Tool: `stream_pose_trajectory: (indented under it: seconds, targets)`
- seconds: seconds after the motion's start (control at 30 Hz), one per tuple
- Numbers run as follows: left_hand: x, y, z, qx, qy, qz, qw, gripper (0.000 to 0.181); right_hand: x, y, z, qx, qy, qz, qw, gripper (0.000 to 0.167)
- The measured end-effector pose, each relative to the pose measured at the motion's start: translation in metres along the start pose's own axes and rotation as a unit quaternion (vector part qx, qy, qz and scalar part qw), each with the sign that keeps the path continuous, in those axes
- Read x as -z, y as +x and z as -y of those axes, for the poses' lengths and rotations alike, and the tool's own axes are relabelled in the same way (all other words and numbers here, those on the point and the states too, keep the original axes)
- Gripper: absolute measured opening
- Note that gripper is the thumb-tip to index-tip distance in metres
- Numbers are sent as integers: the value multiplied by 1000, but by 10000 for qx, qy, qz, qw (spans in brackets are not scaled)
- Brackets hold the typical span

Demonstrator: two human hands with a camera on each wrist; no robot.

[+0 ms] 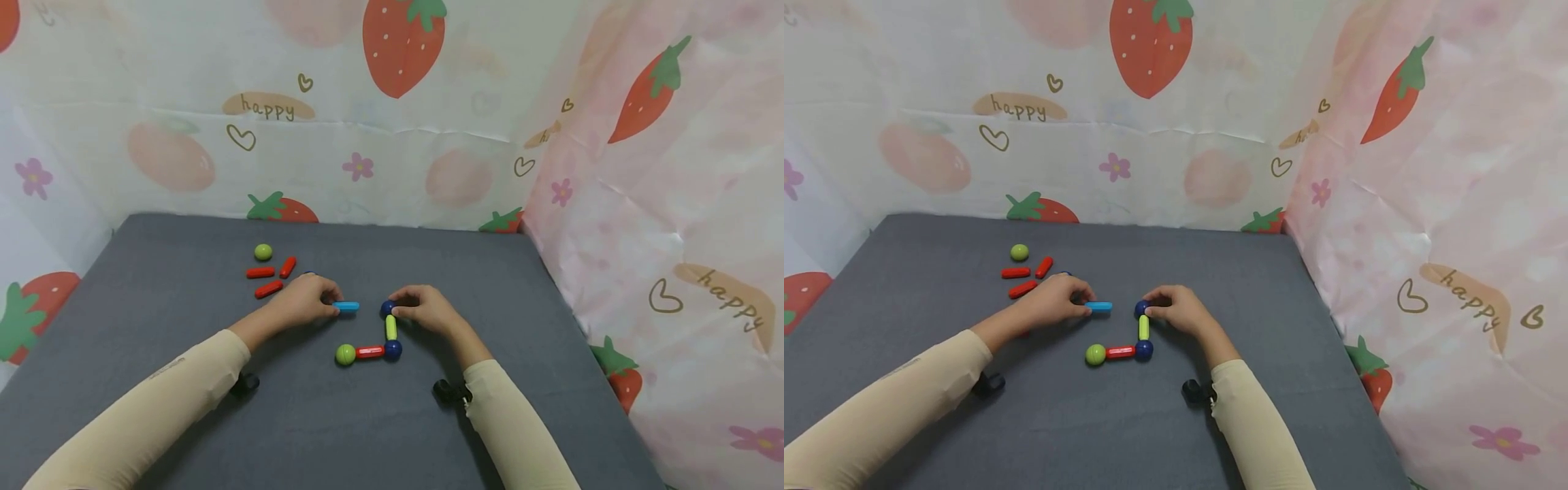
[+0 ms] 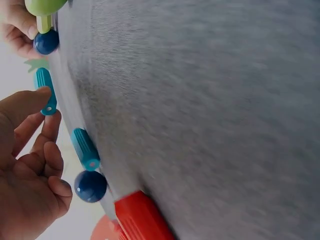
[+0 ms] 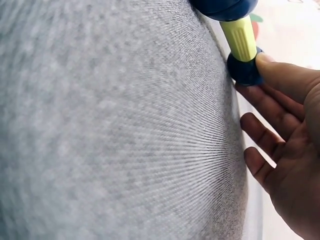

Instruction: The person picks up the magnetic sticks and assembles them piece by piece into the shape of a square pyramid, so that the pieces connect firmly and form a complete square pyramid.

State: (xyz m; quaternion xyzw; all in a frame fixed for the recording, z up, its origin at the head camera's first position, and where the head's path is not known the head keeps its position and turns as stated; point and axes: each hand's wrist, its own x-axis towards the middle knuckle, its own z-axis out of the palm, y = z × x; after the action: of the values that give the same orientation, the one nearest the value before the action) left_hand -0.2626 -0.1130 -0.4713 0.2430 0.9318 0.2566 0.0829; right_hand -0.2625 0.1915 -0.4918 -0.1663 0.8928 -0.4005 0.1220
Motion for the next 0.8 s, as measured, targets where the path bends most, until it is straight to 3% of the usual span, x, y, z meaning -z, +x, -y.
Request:
stream_pose_trajectory:
  seconds: [0.3, 0.43, 0.63, 0.8]
  targets:
    - [-7, 23, -17, 147, 34, 122, 9998, 11, -1, 0, -1, -11, 35, -15, 10000, 23]
    - [-13, 31, -25, 42, 150, 233, 9996, 12, -2, 1, -1, -26, 103, -7, 9999, 22]
    - [-19, 35, -33, -16, 518, 321, 9981, 7, -2, -1, 0, 6, 187, -24, 9998, 23]
    - [-19, 35, -34, -17, 381, 378, 9986, 9, -1, 1, -2, 34, 218, -45, 9997, 23]
